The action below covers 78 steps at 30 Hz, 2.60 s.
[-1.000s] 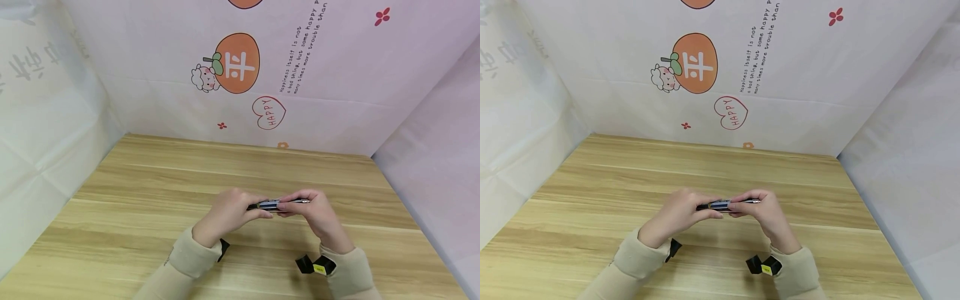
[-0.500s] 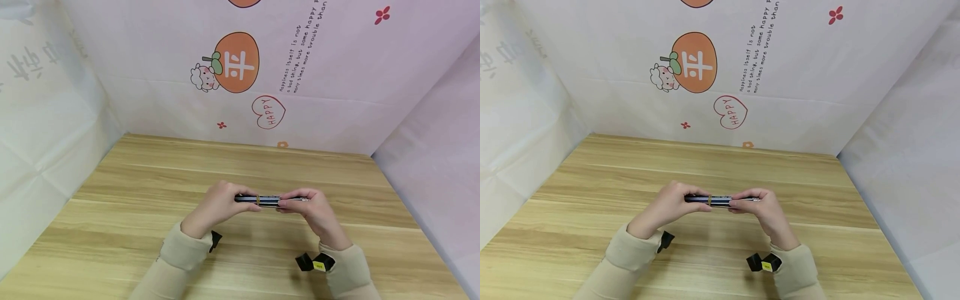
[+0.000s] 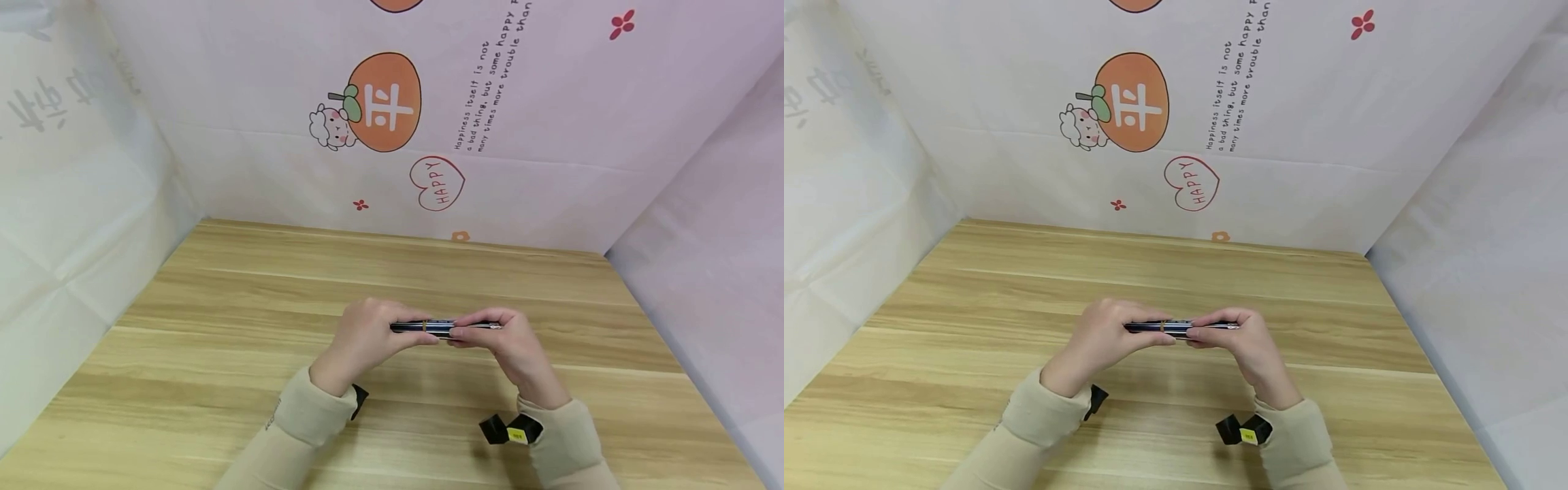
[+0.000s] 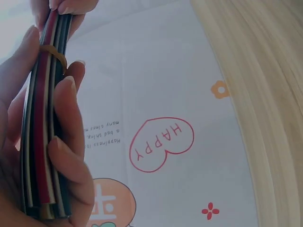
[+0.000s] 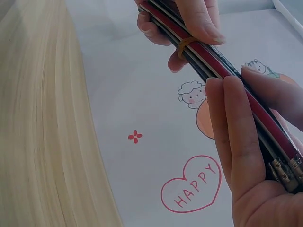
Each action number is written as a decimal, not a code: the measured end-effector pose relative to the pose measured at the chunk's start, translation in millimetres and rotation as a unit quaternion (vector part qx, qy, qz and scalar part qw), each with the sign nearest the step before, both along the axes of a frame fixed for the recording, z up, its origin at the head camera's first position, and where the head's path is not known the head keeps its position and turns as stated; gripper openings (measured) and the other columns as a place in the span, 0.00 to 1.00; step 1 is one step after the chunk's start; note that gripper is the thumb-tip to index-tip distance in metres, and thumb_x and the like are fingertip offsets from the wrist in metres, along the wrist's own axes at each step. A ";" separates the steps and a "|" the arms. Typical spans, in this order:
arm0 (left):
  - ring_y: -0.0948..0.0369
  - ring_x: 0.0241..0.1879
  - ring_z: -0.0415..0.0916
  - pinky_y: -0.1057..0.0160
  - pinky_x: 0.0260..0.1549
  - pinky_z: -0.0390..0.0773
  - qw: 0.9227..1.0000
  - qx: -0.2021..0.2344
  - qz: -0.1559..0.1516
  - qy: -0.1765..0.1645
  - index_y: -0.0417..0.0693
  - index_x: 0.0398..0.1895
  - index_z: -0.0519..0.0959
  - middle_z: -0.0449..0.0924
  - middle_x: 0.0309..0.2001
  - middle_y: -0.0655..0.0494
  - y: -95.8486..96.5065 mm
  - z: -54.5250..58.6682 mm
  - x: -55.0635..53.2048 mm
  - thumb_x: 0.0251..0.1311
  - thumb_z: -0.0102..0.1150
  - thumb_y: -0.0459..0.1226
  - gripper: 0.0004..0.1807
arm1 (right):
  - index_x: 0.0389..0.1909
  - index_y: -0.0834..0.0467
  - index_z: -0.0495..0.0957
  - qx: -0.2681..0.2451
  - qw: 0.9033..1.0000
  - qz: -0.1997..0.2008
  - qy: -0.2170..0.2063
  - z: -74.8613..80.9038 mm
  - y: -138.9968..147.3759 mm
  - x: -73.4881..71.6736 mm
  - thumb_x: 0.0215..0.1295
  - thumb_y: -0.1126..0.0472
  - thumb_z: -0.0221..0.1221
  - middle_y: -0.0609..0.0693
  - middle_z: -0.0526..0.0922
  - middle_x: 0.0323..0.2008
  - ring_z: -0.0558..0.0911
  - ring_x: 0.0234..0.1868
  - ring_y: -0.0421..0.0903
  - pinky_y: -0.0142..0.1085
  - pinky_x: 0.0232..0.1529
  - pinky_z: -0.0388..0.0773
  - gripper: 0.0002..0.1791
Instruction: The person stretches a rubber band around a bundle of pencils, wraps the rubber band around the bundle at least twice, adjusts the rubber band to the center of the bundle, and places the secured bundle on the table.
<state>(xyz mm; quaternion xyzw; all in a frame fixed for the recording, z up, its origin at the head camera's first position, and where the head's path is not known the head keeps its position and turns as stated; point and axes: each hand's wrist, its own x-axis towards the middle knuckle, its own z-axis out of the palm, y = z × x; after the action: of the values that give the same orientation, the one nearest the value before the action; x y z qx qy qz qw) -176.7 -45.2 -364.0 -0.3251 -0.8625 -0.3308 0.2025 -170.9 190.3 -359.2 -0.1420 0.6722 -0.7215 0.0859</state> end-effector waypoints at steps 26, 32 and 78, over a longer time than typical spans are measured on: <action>0.62 0.23 0.75 0.61 0.24 0.81 0.935 0.130 -0.057 -0.325 0.55 0.44 0.88 0.87 0.33 0.59 -35.3 6.4 -14.0 0.52 0.75 0.43 0.15 | 0.29 0.49 0.89 -0.017 0.998 -0.034 -0.040 -7.3 1.5 -5.4 0.57 0.78 0.63 0.45 0.89 0.36 0.88 0.35 0.42 0.36 0.43 0.86 0.18; 0.56 0.19 0.71 0.57 0.19 0.79 0.930 0.150 -0.072 -0.327 0.53 0.48 0.84 0.79 0.25 0.56 -35.7 0.4 -19.6 0.61 0.68 0.45 0.14 | 0.31 0.52 0.88 -0.062 0.996 -0.060 -0.026 -8.6 1.4 -6.6 0.61 0.77 0.61 0.48 0.88 0.35 0.89 0.35 0.42 0.35 0.42 0.86 0.17; 0.53 0.22 0.74 0.64 0.21 0.73 0.901 0.185 0.085 -0.382 0.51 0.43 0.82 0.84 0.33 0.45 -39.4 -34.9 -39.2 0.60 0.65 0.57 0.21 | 0.30 0.52 0.84 -0.075 0.984 -0.146 -0.065 -42.5 -1.4 -27.1 0.66 0.71 0.61 0.46 0.86 0.33 0.86 0.28 0.40 0.30 0.36 0.86 0.11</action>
<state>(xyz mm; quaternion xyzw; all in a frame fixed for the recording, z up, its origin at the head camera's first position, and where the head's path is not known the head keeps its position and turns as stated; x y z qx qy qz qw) -215.9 -84.6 -398.8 -0.0560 -0.8212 -0.5648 -0.0585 -198.0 188.9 -401.7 -0.0017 0.6226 -0.7824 0.0124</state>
